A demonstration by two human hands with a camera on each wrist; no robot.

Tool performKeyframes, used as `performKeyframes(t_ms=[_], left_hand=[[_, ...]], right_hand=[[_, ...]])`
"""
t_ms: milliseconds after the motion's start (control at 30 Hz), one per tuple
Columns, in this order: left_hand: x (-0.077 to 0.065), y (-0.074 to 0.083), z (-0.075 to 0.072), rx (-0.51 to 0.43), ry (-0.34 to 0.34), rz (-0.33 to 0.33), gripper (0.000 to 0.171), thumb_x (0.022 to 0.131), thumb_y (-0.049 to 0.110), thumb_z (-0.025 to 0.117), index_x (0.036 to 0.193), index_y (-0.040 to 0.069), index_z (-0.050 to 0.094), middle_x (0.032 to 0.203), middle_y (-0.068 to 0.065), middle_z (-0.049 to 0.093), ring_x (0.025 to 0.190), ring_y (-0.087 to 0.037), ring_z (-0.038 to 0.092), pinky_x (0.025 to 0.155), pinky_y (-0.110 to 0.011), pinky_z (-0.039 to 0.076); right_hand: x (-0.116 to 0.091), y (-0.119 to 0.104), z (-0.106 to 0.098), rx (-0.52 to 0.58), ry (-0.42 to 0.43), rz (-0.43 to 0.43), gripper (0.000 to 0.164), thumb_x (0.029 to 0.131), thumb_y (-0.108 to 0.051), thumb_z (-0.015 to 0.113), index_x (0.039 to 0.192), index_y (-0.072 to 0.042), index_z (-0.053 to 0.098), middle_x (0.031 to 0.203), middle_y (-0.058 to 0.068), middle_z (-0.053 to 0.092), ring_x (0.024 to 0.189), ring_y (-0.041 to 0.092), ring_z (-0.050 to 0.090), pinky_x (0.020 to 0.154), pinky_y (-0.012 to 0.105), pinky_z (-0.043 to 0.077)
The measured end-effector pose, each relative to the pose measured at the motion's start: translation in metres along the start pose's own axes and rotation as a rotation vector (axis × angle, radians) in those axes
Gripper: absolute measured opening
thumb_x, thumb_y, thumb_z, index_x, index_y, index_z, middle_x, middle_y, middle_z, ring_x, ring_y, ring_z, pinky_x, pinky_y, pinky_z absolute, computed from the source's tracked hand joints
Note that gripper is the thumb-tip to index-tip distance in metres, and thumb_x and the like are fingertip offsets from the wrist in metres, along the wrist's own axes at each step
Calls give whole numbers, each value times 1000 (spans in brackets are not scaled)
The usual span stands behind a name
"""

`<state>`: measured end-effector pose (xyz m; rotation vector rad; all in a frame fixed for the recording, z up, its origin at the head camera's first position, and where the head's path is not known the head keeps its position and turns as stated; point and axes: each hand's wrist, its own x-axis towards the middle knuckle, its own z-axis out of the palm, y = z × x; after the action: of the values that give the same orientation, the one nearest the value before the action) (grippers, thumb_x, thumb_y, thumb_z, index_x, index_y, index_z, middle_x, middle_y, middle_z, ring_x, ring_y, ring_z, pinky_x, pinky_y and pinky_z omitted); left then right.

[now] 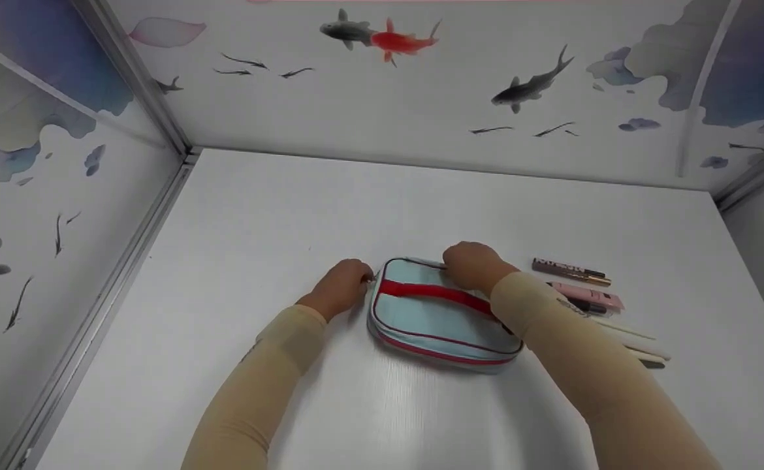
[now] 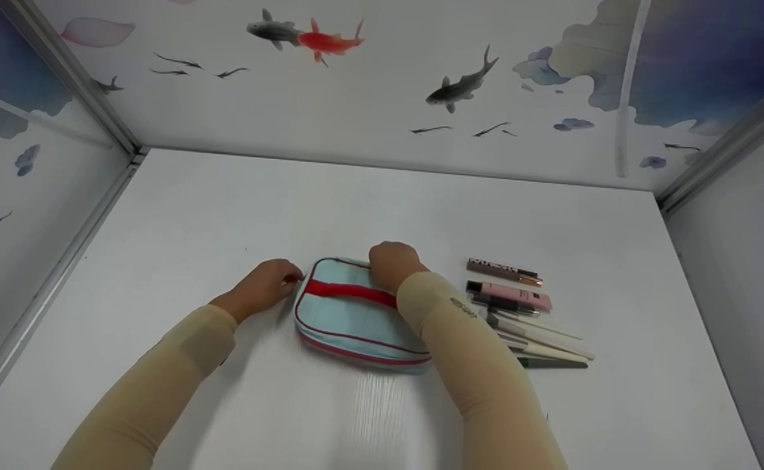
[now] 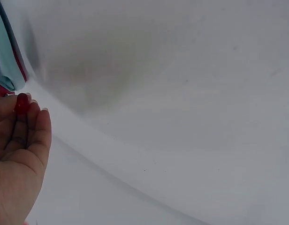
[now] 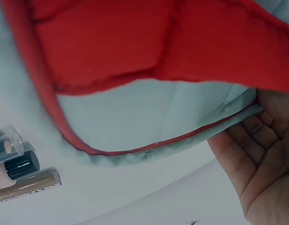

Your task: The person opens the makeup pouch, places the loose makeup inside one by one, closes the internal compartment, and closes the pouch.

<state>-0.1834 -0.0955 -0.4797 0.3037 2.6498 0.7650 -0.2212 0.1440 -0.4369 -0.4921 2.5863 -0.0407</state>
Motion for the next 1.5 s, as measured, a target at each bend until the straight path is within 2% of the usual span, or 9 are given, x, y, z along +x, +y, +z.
performKeyframes(t_ms=[133,467,633,733,900,1067,1267,1500], left_hand=[[-2,3,-1,-8,-13,-19,26,97,8,56,122,2,63,118,-10,62,113,-24,54,104,-38,41],[-17,6,-1,22,19,35,24,95,5,55,117,0,65,112,-11,64,108,-24,57,100,-37,45],[-25,12,3,9,24,46,24,93,4,55,115,-1,65,109,-11,64,104,-24,57,97,-37,46],[-27,14,7,-3,39,48,23,92,3,56,112,-2,65,106,-12,63,100,-24,58,94,-37,48],[-23,13,12,-24,102,44,16,91,3,58,105,-2,65,96,-10,62,88,-20,55,84,-36,50],[-21,10,15,-48,122,35,15,93,7,59,105,0,65,95,-7,60,86,-18,52,84,-36,49],[-19,7,16,-74,157,23,15,96,10,57,105,2,66,98,-9,63,91,-20,55,89,-36,49],[-16,4,14,-67,156,10,15,96,10,56,105,4,66,97,-7,61,89,-19,54,89,-35,49]], right_hand=[[-2,6,1,56,21,27,21,92,-13,60,109,-2,65,97,13,66,86,27,58,91,44,50],[-9,20,6,153,100,106,23,92,-13,59,110,2,64,99,17,66,85,28,59,89,46,52],[-11,25,5,179,104,145,20,93,-8,55,107,5,63,95,18,65,80,27,55,85,45,52],[-12,29,6,217,100,123,23,95,-9,52,107,8,63,97,20,65,82,28,57,84,46,51],[-16,40,9,280,85,47,30,96,-13,51,109,11,64,103,22,65,90,31,62,84,47,51],[-20,50,12,335,0,-2,29,97,-16,53,104,9,66,89,16,65,77,24,60,73,40,53],[-22,56,17,437,-79,9,27,97,-16,54,104,7,66,82,10,64,72,19,60,69,35,55],[-22,56,26,476,-28,3,23,93,-15,55,85,3,67,66,3,56,61,14,53,57,26,47]])
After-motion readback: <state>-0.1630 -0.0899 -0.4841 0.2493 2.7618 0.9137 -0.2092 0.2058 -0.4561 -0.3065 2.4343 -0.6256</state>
